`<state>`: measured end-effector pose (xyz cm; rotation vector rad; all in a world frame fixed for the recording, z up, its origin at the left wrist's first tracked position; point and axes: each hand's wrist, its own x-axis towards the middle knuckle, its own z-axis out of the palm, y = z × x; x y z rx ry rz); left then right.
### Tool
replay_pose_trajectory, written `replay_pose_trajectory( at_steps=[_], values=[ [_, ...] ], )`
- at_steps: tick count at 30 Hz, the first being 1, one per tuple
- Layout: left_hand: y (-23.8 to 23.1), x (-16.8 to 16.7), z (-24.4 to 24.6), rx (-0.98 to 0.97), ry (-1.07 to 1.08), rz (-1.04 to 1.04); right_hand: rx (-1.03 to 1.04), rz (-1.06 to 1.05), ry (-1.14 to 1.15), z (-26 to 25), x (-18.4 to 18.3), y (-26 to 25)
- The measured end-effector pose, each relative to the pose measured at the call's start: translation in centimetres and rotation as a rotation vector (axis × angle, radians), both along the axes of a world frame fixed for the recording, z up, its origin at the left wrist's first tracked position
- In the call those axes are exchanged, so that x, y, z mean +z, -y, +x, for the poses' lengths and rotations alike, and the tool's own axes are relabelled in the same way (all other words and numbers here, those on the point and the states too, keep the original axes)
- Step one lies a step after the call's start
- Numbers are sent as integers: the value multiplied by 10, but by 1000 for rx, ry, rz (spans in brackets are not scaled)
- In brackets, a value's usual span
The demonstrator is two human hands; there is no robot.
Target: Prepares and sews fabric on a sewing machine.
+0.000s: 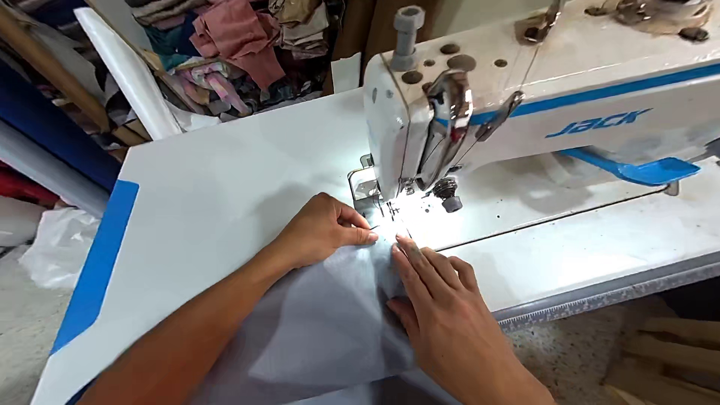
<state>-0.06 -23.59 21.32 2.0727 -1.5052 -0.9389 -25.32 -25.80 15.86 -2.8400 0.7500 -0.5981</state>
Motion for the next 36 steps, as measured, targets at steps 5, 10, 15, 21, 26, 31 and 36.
replay_pose_trajectory(
  at_steps=[5, 10, 15, 21, 26, 31, 36],
  values=[
    [-5, -18, 11, -127, -42, -346, -53, 385, 292, 1, 13, 15],
    [-9, -25, 20, -361, -278, -635, -126, 760, 574, 2, 7, 45],
    [-6, -29, 27, -248, -394, -604, -47, 1006, 648, 20, 14, 42],
    [-6, -21, 15, -73, -323, -299, -249, 580, 583, 15, 13, 31],
    [0, -11, 9, -19, -154, -120, -145, 198, 326, 17, 3, 38],
    [3, -6, 4, 30, -30, -6, -52, 64, 244, 16, -8, 38],
    [8, -5, 4, 71, -15, 38, -37, 28, 183, 14, -9, 41]
  ],
)
